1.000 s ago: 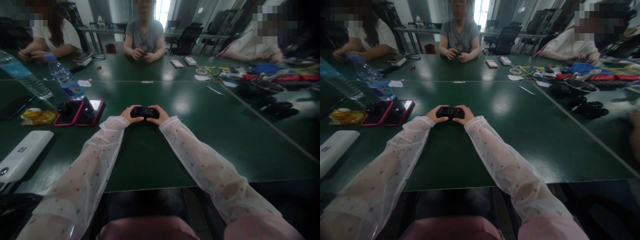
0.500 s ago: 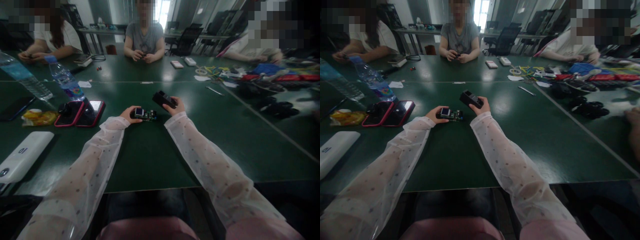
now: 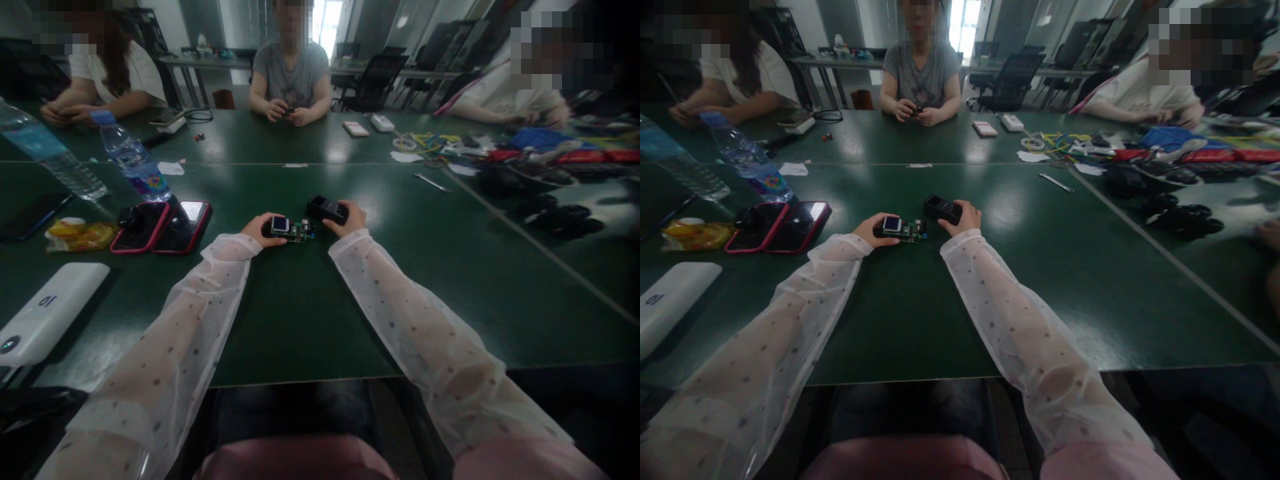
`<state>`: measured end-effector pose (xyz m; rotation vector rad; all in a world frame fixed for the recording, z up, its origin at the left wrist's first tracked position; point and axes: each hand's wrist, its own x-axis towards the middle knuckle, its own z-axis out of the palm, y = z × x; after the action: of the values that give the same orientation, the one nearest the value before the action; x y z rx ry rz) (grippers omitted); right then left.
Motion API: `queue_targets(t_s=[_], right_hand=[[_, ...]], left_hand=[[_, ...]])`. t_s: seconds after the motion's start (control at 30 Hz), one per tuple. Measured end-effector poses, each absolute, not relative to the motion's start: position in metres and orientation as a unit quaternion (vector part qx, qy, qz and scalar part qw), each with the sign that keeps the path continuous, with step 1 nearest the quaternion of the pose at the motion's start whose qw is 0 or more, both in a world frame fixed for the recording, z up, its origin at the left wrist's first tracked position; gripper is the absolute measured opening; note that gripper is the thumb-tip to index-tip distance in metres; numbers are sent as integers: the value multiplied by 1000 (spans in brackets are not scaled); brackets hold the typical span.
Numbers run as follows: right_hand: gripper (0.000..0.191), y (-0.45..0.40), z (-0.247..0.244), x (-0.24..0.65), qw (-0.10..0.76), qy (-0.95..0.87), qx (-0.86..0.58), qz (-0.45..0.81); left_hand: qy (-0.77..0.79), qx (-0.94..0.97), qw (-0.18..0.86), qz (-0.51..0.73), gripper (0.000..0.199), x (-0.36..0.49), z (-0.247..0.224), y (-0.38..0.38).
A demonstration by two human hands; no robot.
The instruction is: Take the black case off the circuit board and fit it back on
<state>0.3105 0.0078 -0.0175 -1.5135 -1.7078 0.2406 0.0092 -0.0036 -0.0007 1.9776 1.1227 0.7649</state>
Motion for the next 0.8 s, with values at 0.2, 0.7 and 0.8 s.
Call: queue_targets(t_s=[0.2, 0.7, 0.8], right_hand=[[68, 15, -21, 314, 390, -691, -604, 73], [58, 2, -2, 304, 469, -664, -566, 137], [62, -10, 12, 290, 476, -696, -502, 192]], left_hand=[[429, 779, 349, 295, 71, 10, 1, -4], [423, 791, 338, 286, 75, 8, 0, -2], [421, 791, 338, 289, 75, 8, 0, -2]])
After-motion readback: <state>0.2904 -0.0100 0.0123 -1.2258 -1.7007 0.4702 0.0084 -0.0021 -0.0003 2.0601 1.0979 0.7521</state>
